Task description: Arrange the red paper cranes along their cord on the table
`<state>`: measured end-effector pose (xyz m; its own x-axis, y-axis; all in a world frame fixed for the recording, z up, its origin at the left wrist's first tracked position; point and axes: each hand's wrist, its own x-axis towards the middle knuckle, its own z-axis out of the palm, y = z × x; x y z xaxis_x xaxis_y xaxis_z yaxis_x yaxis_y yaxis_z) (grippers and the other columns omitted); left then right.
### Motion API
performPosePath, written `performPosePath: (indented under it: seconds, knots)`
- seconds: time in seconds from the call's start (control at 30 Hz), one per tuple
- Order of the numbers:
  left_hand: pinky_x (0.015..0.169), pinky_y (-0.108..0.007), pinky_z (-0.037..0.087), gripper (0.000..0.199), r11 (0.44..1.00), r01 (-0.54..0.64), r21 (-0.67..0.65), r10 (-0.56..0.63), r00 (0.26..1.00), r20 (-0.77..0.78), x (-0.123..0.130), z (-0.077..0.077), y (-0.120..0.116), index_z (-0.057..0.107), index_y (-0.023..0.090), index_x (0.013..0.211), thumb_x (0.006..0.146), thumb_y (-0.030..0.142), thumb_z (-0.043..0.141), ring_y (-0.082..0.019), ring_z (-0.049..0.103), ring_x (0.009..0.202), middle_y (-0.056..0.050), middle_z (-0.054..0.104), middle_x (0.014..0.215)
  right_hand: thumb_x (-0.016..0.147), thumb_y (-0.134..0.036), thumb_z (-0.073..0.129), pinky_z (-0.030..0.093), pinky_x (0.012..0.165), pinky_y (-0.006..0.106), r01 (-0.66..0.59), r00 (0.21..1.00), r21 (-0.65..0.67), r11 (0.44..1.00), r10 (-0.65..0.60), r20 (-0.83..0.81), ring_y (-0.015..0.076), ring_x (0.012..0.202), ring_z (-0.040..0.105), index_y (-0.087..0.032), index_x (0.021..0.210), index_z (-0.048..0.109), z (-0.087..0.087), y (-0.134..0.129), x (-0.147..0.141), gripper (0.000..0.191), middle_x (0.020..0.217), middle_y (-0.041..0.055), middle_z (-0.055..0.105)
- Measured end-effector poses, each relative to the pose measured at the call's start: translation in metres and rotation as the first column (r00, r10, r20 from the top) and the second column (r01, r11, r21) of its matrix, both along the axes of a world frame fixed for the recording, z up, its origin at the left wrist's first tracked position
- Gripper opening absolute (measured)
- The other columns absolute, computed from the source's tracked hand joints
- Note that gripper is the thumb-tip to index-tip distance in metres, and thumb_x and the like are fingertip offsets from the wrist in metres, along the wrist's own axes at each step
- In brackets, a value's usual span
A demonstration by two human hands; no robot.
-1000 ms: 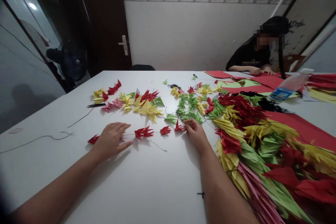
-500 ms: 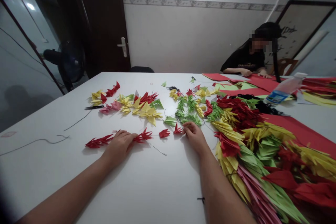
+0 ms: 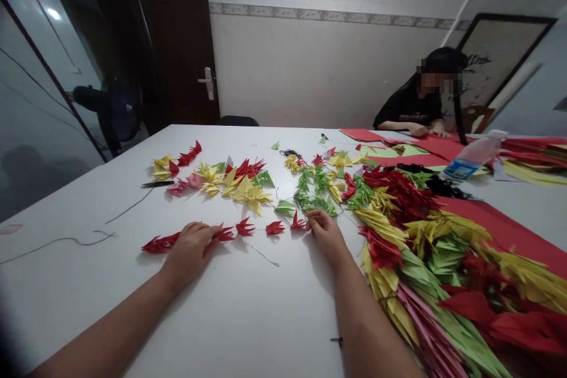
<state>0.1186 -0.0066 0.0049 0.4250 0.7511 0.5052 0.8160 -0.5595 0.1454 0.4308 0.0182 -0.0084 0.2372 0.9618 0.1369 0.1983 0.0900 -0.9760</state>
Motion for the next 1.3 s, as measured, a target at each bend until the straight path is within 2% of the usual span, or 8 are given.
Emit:
performPosePath:
  seconds: [0.17,0.43,0.6,0.77,0.83,0.93,1.13,1.3]
  knots:
    - [0.085,-0.039,0.04,0.023,1.0,-0.015,-0.021,0.014,1.0,-0.023,0.0,0.002,0.0,0.057,0.017,0.099,0.081,0.013,0.043,-0.02,0.057,0.082,-0.006,0.066,0.084,0.062,-0.033,0.056,0.032,0.049,0.025,-0.005,1.0,0.012,1.0,0.005,-0.001,0.0115,0.049,0.043,-0.019,0.075,0.052,0.0,0.0,0.0,0.02,0.053,-0.0018,0.054]
    - [0.088,-0.041,0.037,0.024,0.99,-0.136,0.029,0.136,0.991,-0.013,0.0,0.0,0.0,0.058,0.015,0.099,0.079,0.017,0.045,-0.022,0.054,0.088,-0.008,0.065,0.087,0.062,-0.035,0.057,0.032,0.048,0.024,-0.007,1.0,0.014,1.0,0.007,0.009,0.0118,0.048,0.045,-0.019,0.074,0.052,0.001,-0.001,0.0,0.021,0.053,-0.0019,0.054]
    - [0.09,-0.042,0.036,0.026,0.985,-0.147,0.092,0.148,0.989,-0.002,0.002,0.002,-0.003,0.057,0.015,0.099,0.077,0.014,0.044,-0.025,0.05,0.1,-0.01,0.061,0.102,0.061,-0.035,0.058,0.032,0.048,0.025,-0.006,1.0,0.021,1.0,0.006,-0.004,0.0123,0.048,0.045,-0.019,0.074,0.052,0.001,0.0,0.0,0.021,0.052,-0.0016,0.054]
    - [0.095,-0.043,0.032,0.032,0.992,-0.061,0.114,0.065,0.997,-0.032,0.013,0.007,-0.005,0.054,0.014,0.107,0.078,0.027,0.048,-0.027,0.044,0.11,-0.012,0.058,0.111,0.063,-0.034,0.057,0.034,0.05,0.026,0.005,1.0,0.013,1.0,-0.005,0.005,0.0129,0.05,0.046,-0.019,0.074,0.053,0.003,-0.002,-0.002,0.019,0.053,-0.0012,0.055]
    - [0.096,-0.043,0.03,0.038,0.997,-0.011,0.073,0.017,0.997,-0.079,0.021,0.011,-0.003,0.051,0.016,0.113,0.079,0.032,0.05,-0.027,0.043,0.112,-0.01,0.059,0.11,0.063,-0.033,0.057,0.034,0.049,0.025,-0.001,1.0,0.012,1.0,0.001,0.012,0.0125,0.049,0.046,-0.019,0.074,0.053,0.004,-0.002,-0.002,0.018,0.053,-0.0016,0.054]
    - [0.098,-0.045,0.027,0.04,1.0,-0.019,-0.02,0.016,0.987,-0.163,0.033,0.017,0.004,0.05,0.018,0.115,0.078,0.032,0.053,-0.028,0.044,0.112,-0.009,0.061,0.106,0.063,-0.034,0.057,0.031,0.047,0.024,-0.007,1.0,0.008,1.0,0.007,0.018,0.0116,0.047,0.043,-0.019,0.074,0.053,0.003,-0.001,-0.002,0.019,0.053,-0.0024,0.054]
    - [0.097,-0.046,0.025,0.017,0.994,-0.031,-0.101,0.011,0.98,-0.198,0.052,0.014,0.014,0.059,0.019,0.093,0.079,0.018,0.05,-0.023,0.052,0.099,-0.006,0.065,0.09,0.064,-0.036,0.057,0.032,0.047,0.024,0.004,1.0,0.014,1.0,-0.004,0.019,0.0116,0.048,0.044,-0.019,0.074,0.053,0.002,-0.001,0.0,0.02,0.053,-0.0023,0.054]
    - [0.096,-0.044,0.026,0.017,0.996,0.006,-0.086,-0.016,0.994,-0.111,0.056,0.005,0.011,0.059,0.019,0.088,0.083,0.015,0.044,-0.019,0.054,0.092,-0.003,0.065,0.086,0.062,-0.036,0.059,0.031,0.047,0.024,-0.009,1.0,0.011,1.0,0.009,-0.006,0.0114,0.047,0.044,-0.019,0.074,0.053,0.002,0.0,0.0,0.021,0.053,-0.0022,0.055]
